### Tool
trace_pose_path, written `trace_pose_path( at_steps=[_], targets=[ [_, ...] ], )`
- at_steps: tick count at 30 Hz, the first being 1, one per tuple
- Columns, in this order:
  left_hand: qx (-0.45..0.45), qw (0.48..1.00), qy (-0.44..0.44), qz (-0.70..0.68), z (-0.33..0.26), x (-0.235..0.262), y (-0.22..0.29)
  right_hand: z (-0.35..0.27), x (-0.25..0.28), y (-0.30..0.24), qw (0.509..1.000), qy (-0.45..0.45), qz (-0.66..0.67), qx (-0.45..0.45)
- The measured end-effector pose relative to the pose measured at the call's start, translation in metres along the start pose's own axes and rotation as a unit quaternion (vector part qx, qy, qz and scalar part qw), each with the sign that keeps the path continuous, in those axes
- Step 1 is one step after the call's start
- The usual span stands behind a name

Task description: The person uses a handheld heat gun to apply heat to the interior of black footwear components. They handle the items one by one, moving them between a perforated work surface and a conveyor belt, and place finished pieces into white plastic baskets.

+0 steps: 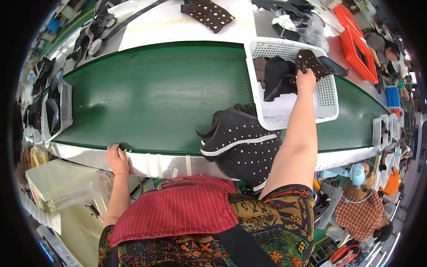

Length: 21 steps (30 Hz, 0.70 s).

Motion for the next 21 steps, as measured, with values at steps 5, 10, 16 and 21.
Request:
trace_pose_path(
  at_steps=[5, 10, 16, 21],
  targets=[
    [-0.011, 1.000, -0.014, -0.001, 0.002, 0.001, 0.000, 0.015, -0.020, 0.006, 0.998, -0.013, -0.050, -0.019],
    [-0.010, 1.000, -0.016, 0.001, 0.002, 0.000, 0.000, 0.020, -0.025, -0.001, 0.997, -0.009, -0.065, 0.033],
    [-0.005, 1.000, -0.019, 0.001, 0.004, 0.003, 0.003, 0.008, -0.013, -0.002, 0.998, 0.023, -0.033, 0.048],
    [0.020, 1.000, -0.015, 0.003, 0.004, -0.002, 0.000, 0.000, 0.001, 0.009, 0.970, 0.038, 0.233, 0.060]
  ],
)
Point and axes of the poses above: each hand's wrist, its own z-axis towards the middle knuckle, its own x-axis out of the back of the hand, y = z × x, the point moved 4 cm from there along z, towards the middle knuckle
